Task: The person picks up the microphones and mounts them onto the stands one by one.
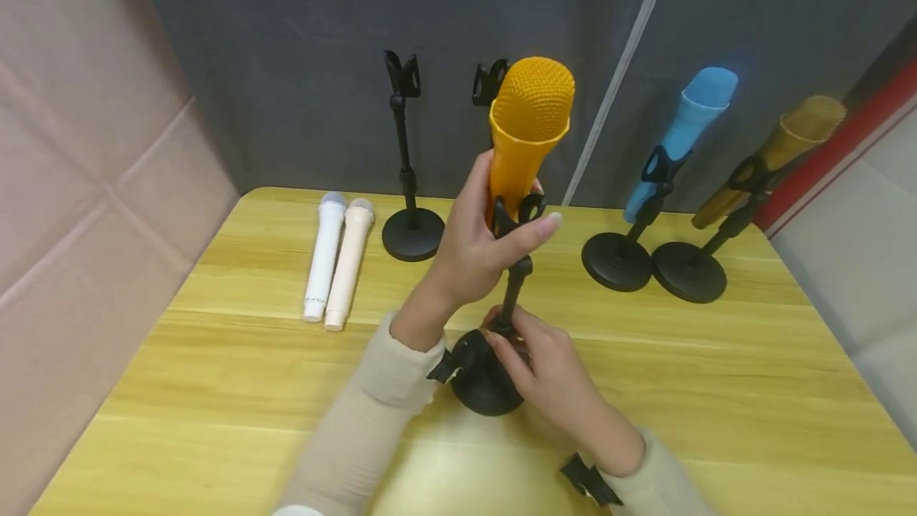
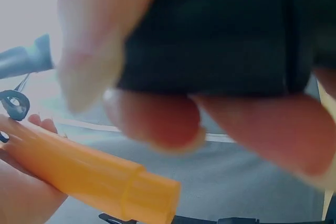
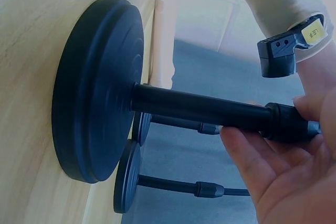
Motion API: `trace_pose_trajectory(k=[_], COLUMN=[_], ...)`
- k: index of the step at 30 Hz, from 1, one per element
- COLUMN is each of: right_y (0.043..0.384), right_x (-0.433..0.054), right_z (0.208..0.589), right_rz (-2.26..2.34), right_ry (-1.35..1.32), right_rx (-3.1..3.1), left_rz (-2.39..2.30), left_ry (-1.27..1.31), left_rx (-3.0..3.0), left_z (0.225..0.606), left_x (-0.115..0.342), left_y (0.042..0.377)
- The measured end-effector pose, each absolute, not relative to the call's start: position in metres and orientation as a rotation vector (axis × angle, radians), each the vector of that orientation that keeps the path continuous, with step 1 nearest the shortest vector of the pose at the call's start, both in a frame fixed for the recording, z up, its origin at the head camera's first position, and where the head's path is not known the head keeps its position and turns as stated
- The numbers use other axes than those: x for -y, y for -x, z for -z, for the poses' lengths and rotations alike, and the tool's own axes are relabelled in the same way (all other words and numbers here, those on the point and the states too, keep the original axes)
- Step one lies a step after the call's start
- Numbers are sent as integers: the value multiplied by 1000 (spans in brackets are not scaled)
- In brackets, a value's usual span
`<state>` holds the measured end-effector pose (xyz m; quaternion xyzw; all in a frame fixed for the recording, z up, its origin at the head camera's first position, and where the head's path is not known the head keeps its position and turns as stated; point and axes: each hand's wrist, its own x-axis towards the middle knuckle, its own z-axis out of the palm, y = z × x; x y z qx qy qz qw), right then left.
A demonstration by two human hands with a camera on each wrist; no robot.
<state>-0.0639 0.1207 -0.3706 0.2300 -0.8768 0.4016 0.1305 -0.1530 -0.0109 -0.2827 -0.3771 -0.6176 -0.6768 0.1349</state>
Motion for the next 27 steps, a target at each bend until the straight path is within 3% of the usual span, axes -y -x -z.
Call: trace_pose_trajectory(k=[27], right_y=[65], right_x=[-122], right_z=[371], right_rz=[-1192], right_ry=[-707], right_rx=[2528], left_rz=[1929], left_ry=[1118], left_rx=[1762], left_z=[281], left_x=[11], left_y=[149])
